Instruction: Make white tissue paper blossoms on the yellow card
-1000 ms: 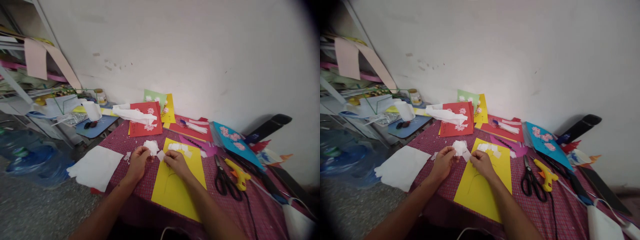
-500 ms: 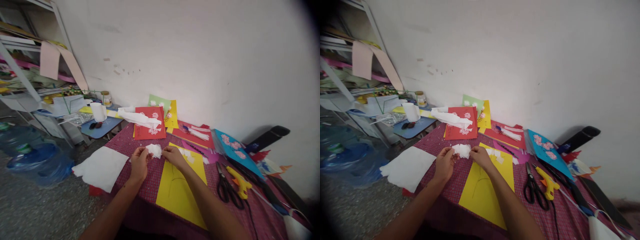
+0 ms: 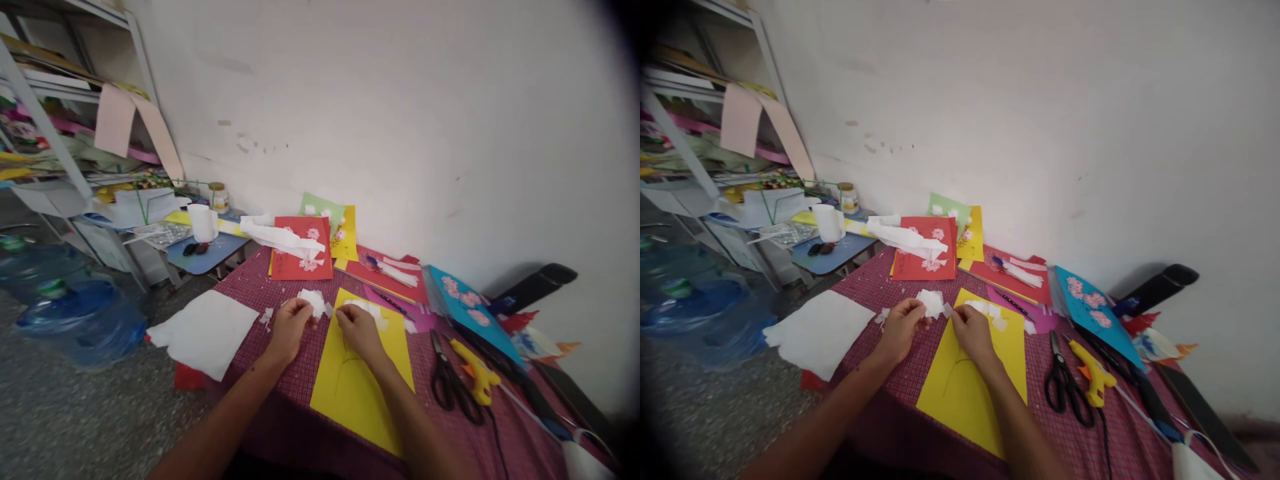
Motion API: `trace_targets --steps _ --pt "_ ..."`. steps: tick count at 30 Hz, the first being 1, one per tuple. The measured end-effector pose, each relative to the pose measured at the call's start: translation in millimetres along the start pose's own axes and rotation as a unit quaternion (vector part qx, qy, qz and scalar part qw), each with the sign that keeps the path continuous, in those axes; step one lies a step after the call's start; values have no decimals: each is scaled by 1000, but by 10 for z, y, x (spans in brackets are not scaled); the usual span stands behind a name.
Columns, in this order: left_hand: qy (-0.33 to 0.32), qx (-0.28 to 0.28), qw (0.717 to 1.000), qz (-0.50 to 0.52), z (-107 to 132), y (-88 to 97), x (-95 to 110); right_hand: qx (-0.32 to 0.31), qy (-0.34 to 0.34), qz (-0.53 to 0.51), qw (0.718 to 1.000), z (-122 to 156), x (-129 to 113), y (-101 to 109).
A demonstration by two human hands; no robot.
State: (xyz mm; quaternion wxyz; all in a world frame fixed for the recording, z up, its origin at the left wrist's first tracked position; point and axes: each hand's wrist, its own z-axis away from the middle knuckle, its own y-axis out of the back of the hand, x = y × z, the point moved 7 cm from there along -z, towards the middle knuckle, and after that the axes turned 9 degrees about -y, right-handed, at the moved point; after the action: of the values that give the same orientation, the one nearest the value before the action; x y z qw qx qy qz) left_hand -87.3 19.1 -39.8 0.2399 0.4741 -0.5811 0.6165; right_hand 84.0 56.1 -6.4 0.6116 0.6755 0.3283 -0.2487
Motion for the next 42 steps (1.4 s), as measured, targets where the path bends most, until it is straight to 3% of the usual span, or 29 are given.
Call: trace_targets --steps 3,8,13,19,22,25,28,32,35,39,42 --pt "-8 -8 1000 -20 3 -15 7 8 -2 3 1000 56 42 -15" --pt "-11 15 1000 -10 -8 7 35 0 24 160 987 -11 -72 -95" --pt "-10 14 1000 -24 -3 7 39 6 -1 275 962 -32 -85 -257" --pt "-21 23 1000 -6 -6 30 30 45 -19 212 976 -166 43 -159" --pt "-32 47 998 -2 -13 75 46 63 5 169 984 -215 -49 -131" --pt "-40 57 998 1 -21 101 68 14 76 179 981 -169 -250 -260" --pt "-40 55 998 -3 -22 100 78 -36 86 187 978 -86 -322 -302" --pt "-31 27 999 -21 1 47 65 10 58 97 994 15 -271 -46" --pt "-13 -29 998 -46 34 -42 43 -24 34 -73 996 103 -186 5" --pt "19 -108 991 -81 86 -165 8 -79 -17 -285 955 177 -73 -96" --pt "30 -122 987 -96 104 -199 -7 -77 -24 -323 943 188 -30 -95"
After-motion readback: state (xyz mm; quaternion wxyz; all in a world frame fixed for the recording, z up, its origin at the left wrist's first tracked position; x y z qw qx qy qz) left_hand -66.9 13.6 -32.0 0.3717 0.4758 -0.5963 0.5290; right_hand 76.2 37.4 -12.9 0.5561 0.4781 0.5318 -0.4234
